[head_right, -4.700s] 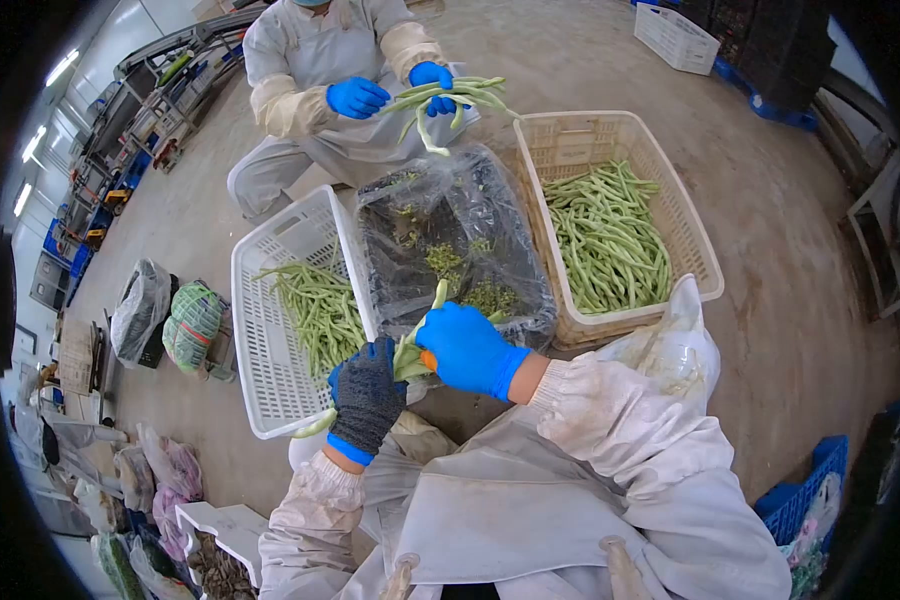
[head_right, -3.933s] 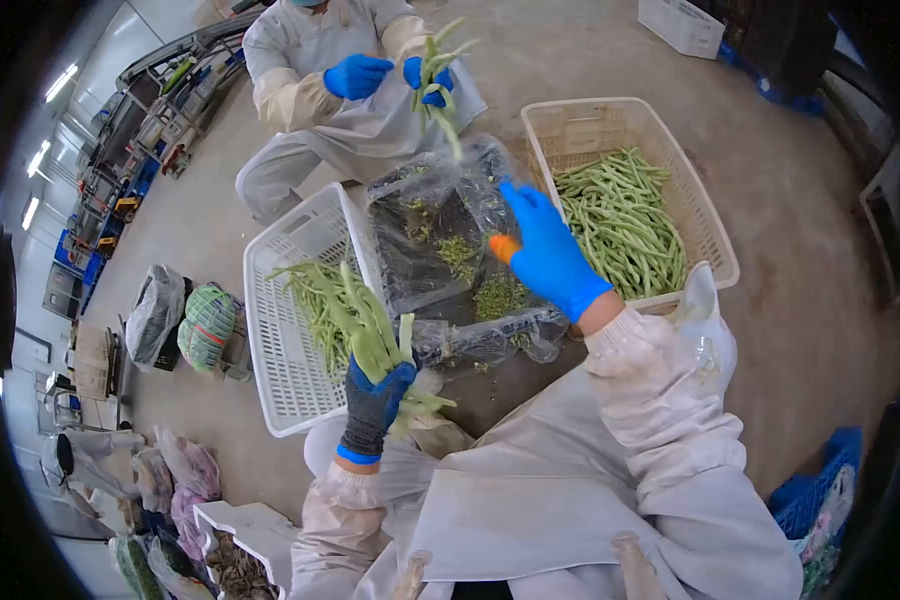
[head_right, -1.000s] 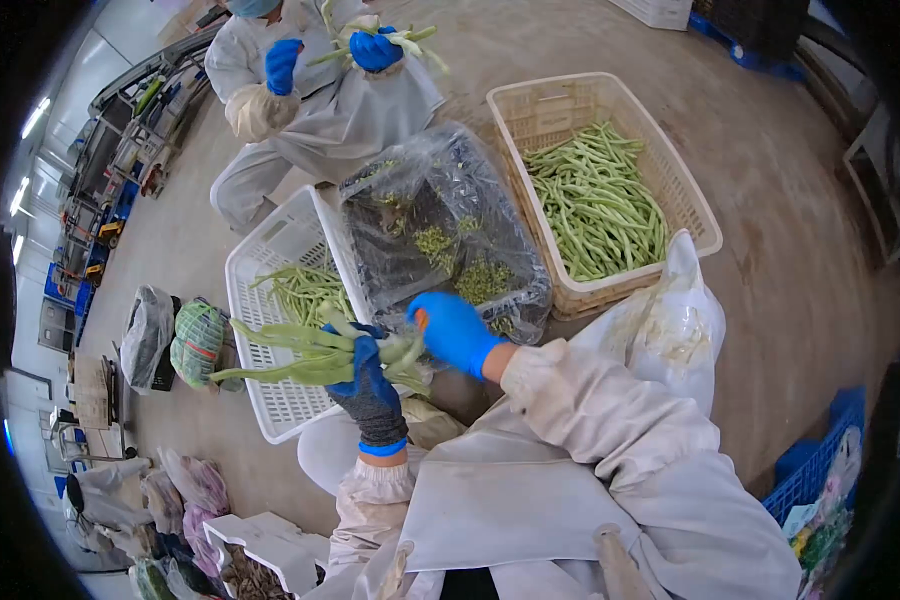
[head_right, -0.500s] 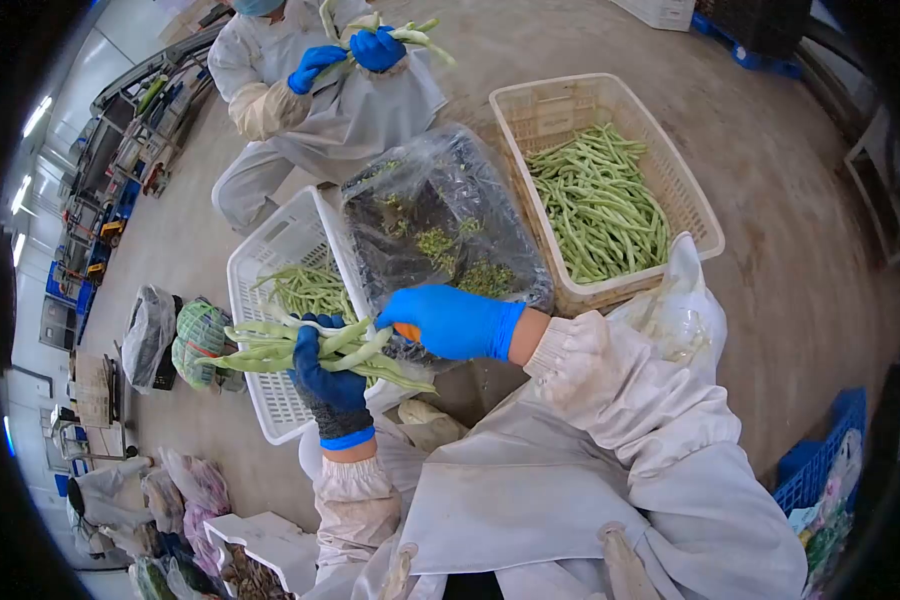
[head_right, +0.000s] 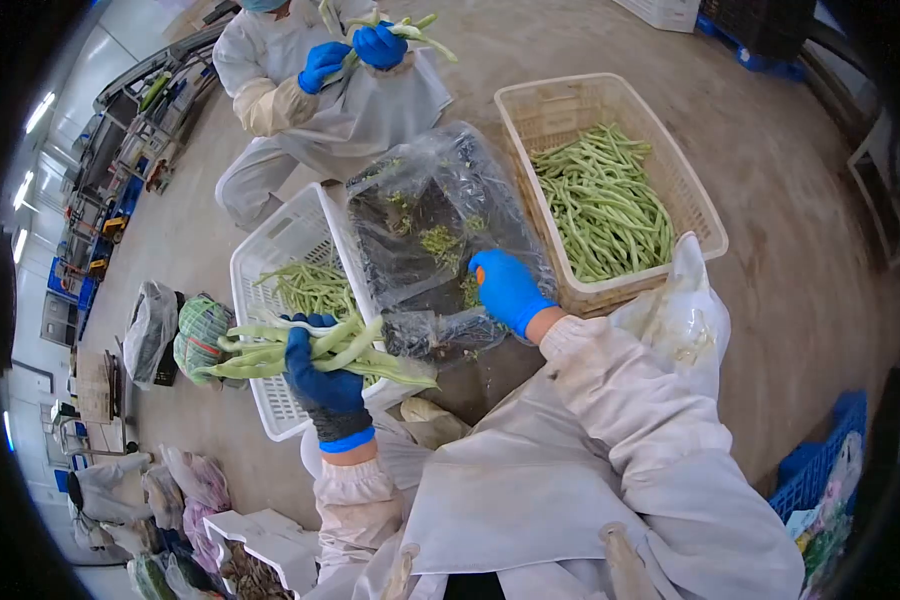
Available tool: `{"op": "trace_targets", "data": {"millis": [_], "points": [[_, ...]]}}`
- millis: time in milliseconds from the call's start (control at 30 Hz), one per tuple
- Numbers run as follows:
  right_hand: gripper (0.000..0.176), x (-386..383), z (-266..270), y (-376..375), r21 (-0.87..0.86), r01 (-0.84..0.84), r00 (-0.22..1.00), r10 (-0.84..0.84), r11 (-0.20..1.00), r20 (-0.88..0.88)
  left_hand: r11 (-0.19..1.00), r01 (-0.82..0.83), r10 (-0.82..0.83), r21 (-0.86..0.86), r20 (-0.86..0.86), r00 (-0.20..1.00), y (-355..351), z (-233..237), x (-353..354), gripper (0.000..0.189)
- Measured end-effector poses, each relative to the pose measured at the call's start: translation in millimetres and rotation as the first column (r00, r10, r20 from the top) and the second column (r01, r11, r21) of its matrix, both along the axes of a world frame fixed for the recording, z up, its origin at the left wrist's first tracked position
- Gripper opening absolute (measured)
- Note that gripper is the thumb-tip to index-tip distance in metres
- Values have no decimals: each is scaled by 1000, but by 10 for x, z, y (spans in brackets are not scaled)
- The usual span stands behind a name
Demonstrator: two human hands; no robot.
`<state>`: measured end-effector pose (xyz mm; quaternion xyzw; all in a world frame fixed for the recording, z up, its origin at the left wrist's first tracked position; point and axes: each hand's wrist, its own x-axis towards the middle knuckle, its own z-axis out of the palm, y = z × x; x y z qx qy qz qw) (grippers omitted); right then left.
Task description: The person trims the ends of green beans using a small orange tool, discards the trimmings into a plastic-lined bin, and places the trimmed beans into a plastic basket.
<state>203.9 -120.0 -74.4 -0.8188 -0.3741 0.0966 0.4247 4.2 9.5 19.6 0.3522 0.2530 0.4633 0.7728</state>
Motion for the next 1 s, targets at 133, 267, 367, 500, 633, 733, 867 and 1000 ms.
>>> {"op": "trace_targets", "data": {"millis": [133,267,367,500,633,733,867,1000], "points": [[27,-304,534,-75,234,-232,961,185,944,206,998,48,-47,-26,56,997,119,-76,32,25],[27,-694,653,-61,240,-482,679,533,843,-505,1000,30,-30,2,138,990,126,-145,65,25],[25,-782,588,-16,308,-460,629,551,833,-549,1000,2,-3,15,85,996,78,-87,69,25],[23,-818,539,12,340,-383,647,512,859,-565,999,2,-4,37,57,998,50,-27,71,26],[24,-834,508,23,385,-285,575,478,878,-664,997,14,-17,77,35,999,66,-56,58,25],[22,-871,406,48,386,-240,685,437,891,-583,998,40,-45,39,135,990,35,-62,73,23],[22,-776,223,115,302,-137,683,310,943,-661,993,-18,13,117,45,999,-133,-129,134,21],[19,-690,67,144,185,-56,874,138,981,-466,976,-34,52,215,-80,995,-255,-297,174,24]]}}
